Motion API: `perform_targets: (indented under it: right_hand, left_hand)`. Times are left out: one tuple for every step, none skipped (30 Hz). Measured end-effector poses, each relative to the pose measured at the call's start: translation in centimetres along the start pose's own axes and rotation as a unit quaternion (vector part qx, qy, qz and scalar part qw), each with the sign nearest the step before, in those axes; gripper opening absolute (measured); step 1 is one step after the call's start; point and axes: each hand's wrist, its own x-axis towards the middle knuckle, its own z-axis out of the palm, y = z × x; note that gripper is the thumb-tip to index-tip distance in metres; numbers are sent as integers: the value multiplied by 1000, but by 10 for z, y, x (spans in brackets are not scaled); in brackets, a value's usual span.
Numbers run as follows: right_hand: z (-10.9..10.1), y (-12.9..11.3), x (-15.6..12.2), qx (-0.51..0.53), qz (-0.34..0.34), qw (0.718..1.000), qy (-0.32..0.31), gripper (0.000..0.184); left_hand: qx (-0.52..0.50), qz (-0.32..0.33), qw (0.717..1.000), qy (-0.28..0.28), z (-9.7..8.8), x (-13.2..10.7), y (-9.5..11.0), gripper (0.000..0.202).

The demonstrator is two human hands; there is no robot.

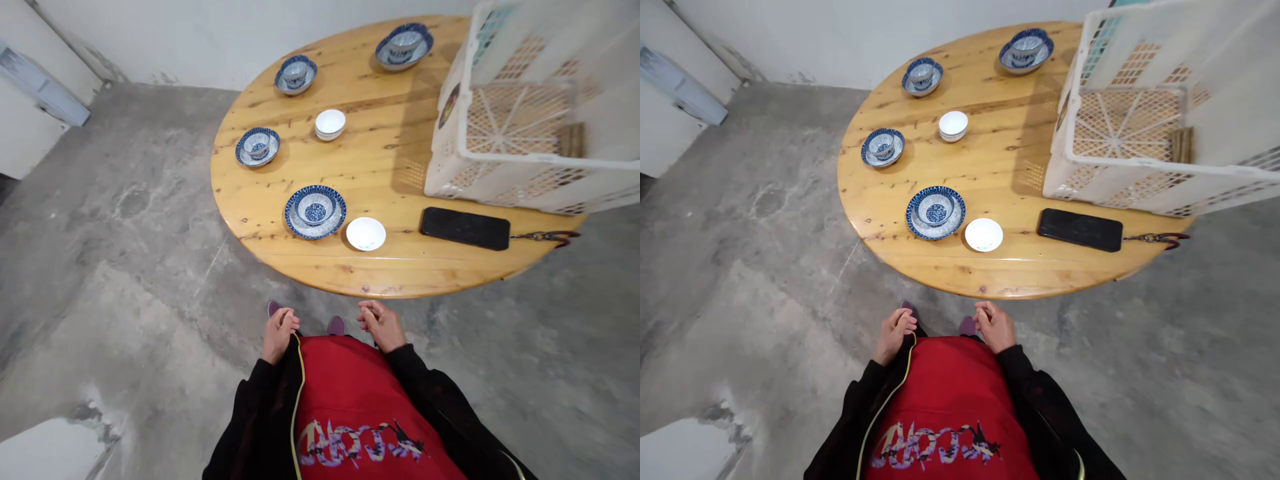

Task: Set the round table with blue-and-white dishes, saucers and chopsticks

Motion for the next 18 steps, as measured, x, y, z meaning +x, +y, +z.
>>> perform_targets:
  right_hand:
    - [7,-2,3,-7,2,1000,4,44]
    - [16,-5,6,-14,3,1000,7,42]
    - [28,-9,9,-20,2,1000,8,41]
    - [42,-15,12,-26,-1,1000,9,39]
    - [58,-22,14,-33,-6,999,7,36]
    - [76,-30,17,-43,-14,999,1,34]
    - [95,-39,18,-55,-24,998,-9,31]
    - [116,-50,20,-72,-37,996,-23,29]
    - [137,-60,21,-92,-53,993,-41,27]
    - [157,-71,22,-116,-73,989,-62,26]
    - [177,-81,23,-141,-94,982,-85,25]
    - [195,-91,23,-167,-113,974,-104,24]
    - [211,-99,23,-193,-128,965,-121,24]
    - [226,-106,23,-216,-137,957,-134,24]
    - [239,-112,23,-235,-141,951,-143,24]
    - [249,-117,23,-248,-140,948,-146,24]
    - [258,-121,24,-256,-135,946,-145,24]
    - [265,-124,25,-259,-131,946,-141,24]
  left_hand:
    - [15,11,1000,-8,-8,5,1,45]
    - [32,23,999,-17,-18,9,1,46]
    - [49,34,998,-24,-31,13,1,47]
    - [64,42,997,-26,-47,17,0,48]
    - [74,47,996,-24,-64,21,-1,48]
    - [81,50,995,-15,-83,26,-3,49]
    - [83,50,995,-2,-103,32,-4,50]
    - [83,47,995,15,-123,38,-5,52]
    - [83,43,995,30,-142,44,-6,54]
    - [82,39,995,42,-161,50,-7,57]
    - [81,34,995,52,-179,57,-7,59]
    - [81,30,995,58,-196,63,-7,61]
    - [84,29,994,60,-211,69,-6,62]
    - [91,32,994,59,-224,75,-5,62]
    - [100,37,993,56,-236,81,-2,62]
    - [110,44,992,49,-247,86,0,61]
    - [121,52,990,39,-255,92,4,60]
    - [131,60,989,27,-262,99,7,58]
